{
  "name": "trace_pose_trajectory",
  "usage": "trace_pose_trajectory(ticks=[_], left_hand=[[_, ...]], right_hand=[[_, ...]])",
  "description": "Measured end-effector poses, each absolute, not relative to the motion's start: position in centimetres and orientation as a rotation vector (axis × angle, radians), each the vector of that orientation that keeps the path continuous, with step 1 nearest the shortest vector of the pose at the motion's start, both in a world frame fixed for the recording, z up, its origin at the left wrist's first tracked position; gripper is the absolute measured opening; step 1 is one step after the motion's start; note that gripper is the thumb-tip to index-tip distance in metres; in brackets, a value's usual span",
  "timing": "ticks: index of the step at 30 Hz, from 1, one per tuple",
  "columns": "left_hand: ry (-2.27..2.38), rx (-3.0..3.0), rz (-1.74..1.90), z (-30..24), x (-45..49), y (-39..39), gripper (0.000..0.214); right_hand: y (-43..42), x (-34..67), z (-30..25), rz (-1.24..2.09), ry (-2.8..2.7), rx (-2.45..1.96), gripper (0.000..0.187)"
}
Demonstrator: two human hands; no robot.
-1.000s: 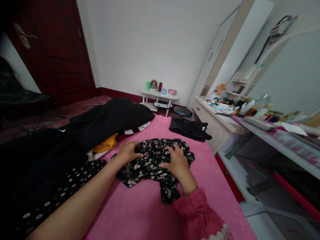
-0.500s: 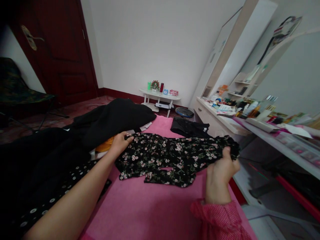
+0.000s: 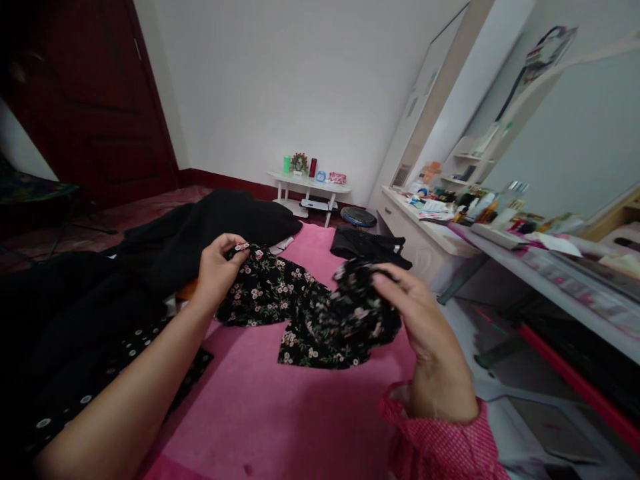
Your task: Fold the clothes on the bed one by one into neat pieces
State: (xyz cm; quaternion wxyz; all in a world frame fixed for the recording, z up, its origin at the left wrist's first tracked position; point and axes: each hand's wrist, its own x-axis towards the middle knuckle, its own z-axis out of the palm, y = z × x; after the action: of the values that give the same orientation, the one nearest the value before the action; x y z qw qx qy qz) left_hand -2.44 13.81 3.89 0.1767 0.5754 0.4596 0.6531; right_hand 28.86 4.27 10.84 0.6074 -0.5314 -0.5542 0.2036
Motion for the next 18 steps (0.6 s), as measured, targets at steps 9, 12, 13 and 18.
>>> trace_pose_trajectory(ticks=[9,12,13,18], left_hand=[[0.662,2.072,1.251,6.6,4.2,8.1,0.021],[0.734,2.103,1.339,6.6,4.0,8.4,0.019],[0.824,2.078,1.406,6.5,3.6,8.8,0.024],[1.212,1.752,1.232,5.3,1.8,10.4,0.064]], right_hand=[[6.8,21.8,5.0,0.932,-1.765,-1.217,0.047],[7.3,22.5,4.9,0.949,-1.545,-1.278,0.025],[7.5,23.1,5.2,0.915,-1.4,-1.295,0.026],[7.6,25.1,6.5,0.835,-0.886,-1.087,0.032]])
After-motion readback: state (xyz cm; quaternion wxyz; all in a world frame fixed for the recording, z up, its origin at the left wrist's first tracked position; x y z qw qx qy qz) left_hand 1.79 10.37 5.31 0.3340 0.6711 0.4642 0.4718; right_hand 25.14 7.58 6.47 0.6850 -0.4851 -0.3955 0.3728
